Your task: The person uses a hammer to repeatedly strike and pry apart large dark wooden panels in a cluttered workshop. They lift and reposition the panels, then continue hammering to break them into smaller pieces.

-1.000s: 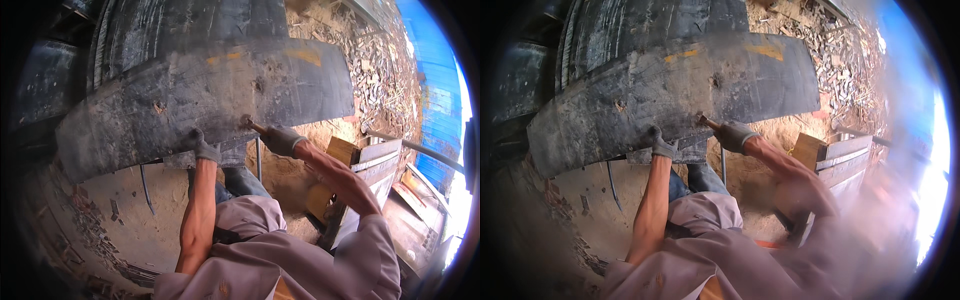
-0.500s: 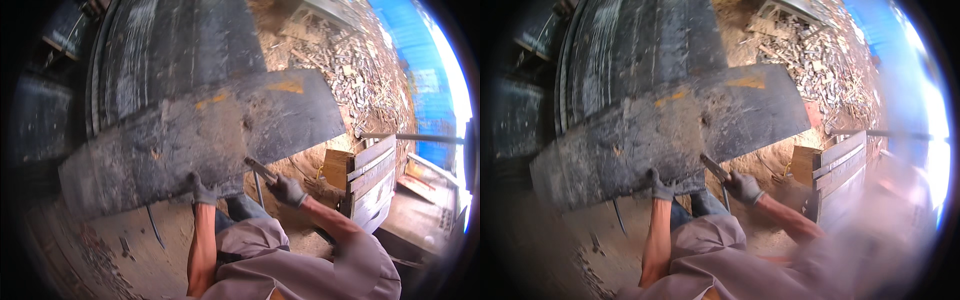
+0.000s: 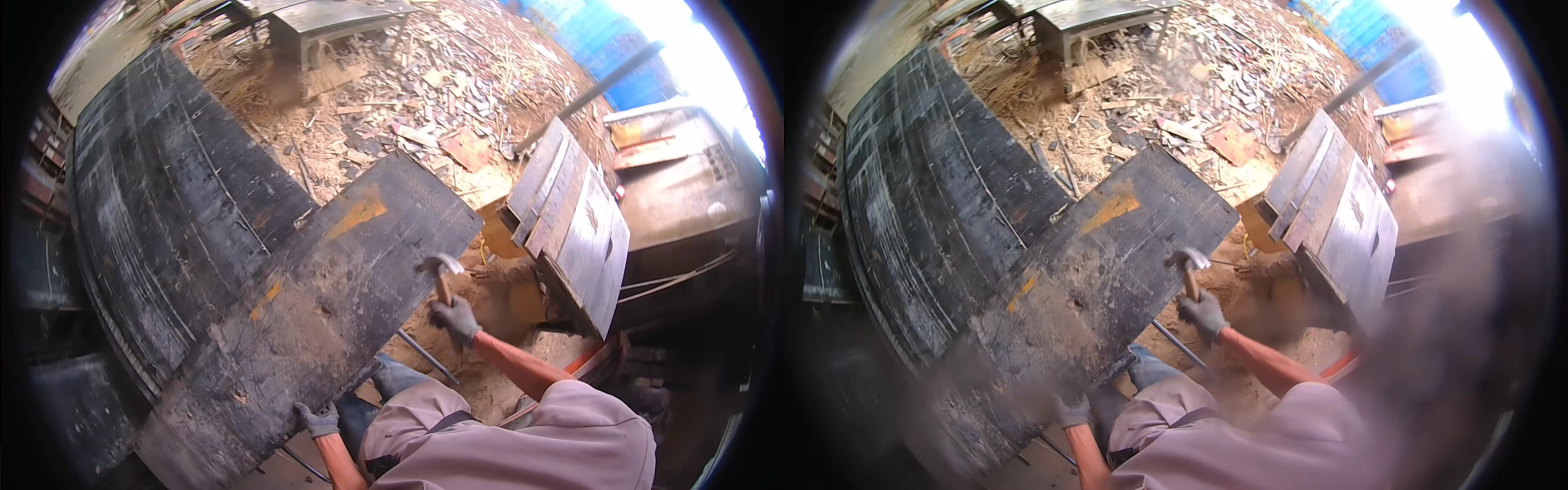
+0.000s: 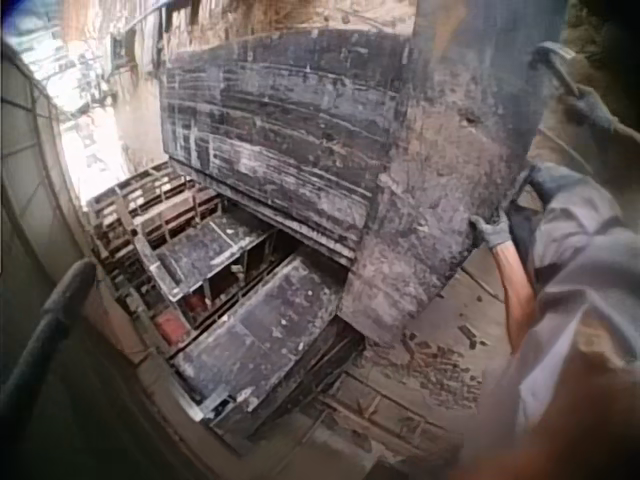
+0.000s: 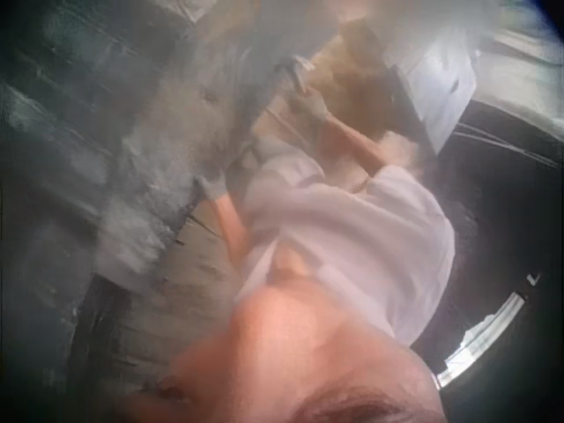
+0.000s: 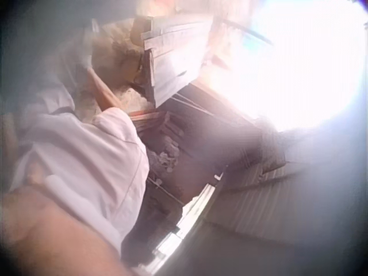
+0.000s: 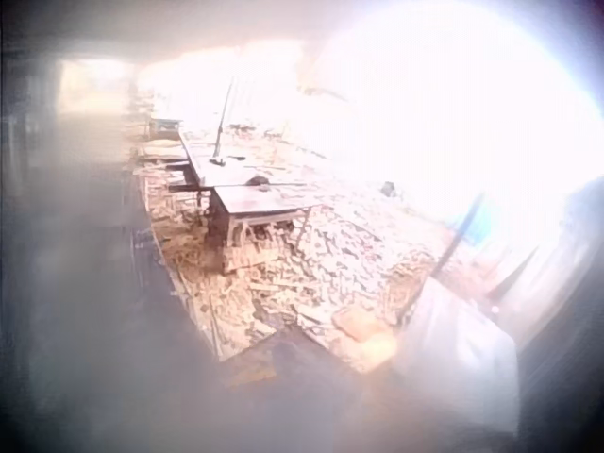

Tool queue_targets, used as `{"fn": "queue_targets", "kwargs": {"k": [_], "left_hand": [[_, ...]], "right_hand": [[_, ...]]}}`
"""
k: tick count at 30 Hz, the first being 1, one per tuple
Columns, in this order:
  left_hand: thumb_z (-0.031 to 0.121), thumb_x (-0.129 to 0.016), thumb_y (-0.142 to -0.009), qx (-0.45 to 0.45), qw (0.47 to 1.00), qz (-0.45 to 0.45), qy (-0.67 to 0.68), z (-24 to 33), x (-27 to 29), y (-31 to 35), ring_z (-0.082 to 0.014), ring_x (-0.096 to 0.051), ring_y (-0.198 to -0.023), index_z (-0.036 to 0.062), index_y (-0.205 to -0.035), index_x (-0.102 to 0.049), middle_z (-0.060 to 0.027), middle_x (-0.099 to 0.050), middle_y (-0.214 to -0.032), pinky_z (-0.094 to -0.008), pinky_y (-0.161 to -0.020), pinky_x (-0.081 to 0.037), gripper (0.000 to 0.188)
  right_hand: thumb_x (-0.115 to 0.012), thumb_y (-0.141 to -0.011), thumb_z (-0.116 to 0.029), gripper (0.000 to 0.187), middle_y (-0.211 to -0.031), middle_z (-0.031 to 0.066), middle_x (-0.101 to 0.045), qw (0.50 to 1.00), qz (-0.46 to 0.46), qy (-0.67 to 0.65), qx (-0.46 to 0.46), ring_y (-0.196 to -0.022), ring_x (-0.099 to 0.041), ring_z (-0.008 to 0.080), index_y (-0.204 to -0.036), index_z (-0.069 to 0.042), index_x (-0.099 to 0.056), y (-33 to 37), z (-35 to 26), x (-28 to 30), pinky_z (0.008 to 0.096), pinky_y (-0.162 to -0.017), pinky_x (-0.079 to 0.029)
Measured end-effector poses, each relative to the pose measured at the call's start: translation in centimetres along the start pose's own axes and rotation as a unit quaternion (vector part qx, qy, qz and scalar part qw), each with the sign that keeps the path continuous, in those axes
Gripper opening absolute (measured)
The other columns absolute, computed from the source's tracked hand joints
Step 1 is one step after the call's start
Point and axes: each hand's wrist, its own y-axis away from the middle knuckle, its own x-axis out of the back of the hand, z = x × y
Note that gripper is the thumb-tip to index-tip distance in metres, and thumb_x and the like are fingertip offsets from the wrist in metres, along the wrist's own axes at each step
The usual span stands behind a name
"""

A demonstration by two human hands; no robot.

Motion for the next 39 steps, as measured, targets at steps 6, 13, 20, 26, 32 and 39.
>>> {"fn": "queue_targets", "kwargs": {"k": [6,13,20,26,32,39], "left_hand": [[0.063,-0.059,-0.09,0.045,0.998,0.032,-0.011,4.6,3.7,-3.1,-0.0345,-0.054,-0.129,0.0107,-0.137,-0.058,-0.0092,-0.057,-0.143,-0.0526,-0.106,-0.047,0.07],[0.057,-0.054,-0.094,0.043,0.998,0.035,-0.015,6.0,3.8,-5.1,-0.0365,-0.051,-0.132,0.011,-0.137,-0.058,-0.0151,-0.057,-0.142,-0.0561,-0.109,-0.042,0.063],[0.044,-0.06,-0.096,-0.15,0.861,0.108,-0.474,3.8,-3.7,-6.8,-0.0341,-0.046,-0.136,0.0017,-0.144,-0.044,-0.0218,-0.044,-0.148,-0.0499,-0.103,-0.045,0.066],[0.036,-0.059,-0.099,-0.604,0.273,-0.023,-0.748,-1.6,-24.2,-6.8,-0.0443,-0.04,-0.137,-0.0014,-0.149,-0.036,-0.0281,-0.038,-0.151,-0.0548,-0.112,-0.032,0.066],[0.056,-0.047,-0.099,-0.603,0.174,0.149,-0.764,-3.7,-32.5,-18.2,-0.0443,-0.039,-0.138,0.0005,-0.15,-0.036,-0.0266,-0.037,-0.152,-0.0544,-0.112,-0.032,0.076],[0.059,-0.047,-0.096,-0.618,0.084,0.245,-0.742,-7.0,-33.3,-20.4,-0.0429,-0.046,-0.131,0.0044,-0.149,-0.039,-0.0222,-0.04,-0.151,-0.0558,-0.106,-0.036,0.076]], "right_hand": [[-0.068,-0.093,-0.026,0.025,-0.074,0.0067,-0.065,0.989,0.134,0.055,0.013,-0.05,-0.057,0.0114,-0.098,-0.005,-0.058,-8.0,-4.9,4.4,0.0276,-0.044,-0.046],[-0.068,-0.096,-0.033,0.03,-0.07,0.002,-0.059,0.978,0.197,0.044,0.049,-0.051,-0.053,0.0083,-0.093,-0.005,-0.057,-5.6,-4.1,3.5,0.0259,-0.044,-0.042],[-0.071,-0.092,-0.025,0.024,-0.074,0.0016,-0.059,0.992,0.034,-0.116,-0.036,-0.057,-0.056,0.0106,-0.095,-0.005,-0.058,0.2,-8.1,3.9,0.027,-0.049,-0.046],[-0.064,-0.097,-0.018,0.021,-0.072,0.0021,-0.056,0.972,0.196,-0.096,0.083,-0.052,-0.056,0.0108,-0.107,-0.005,-0.051,-2.0,-7.5,4.5,0.0282,-0.044,-0.045],[-0.057,-0.101,-0.032,0.028,-0.07,0.0048,-0.059,0.983,0.154,0.093,0.032,-0.052,-0.057,0.0124,-0.105,-0.005,-0.054,-16.3,-12.7,7.5,0.0312,-0.047,-0.048],[-0.055,-0.101,-0.039,0.04,-0.069,0.0055,-0.06,0.982,0.109,0.154,-0.027,-0.052,-0.056,0.0142,-0.098,0.001,-0.056,-32.5,-17.2,4.2,0.032,-0.045,-0.046]]}}
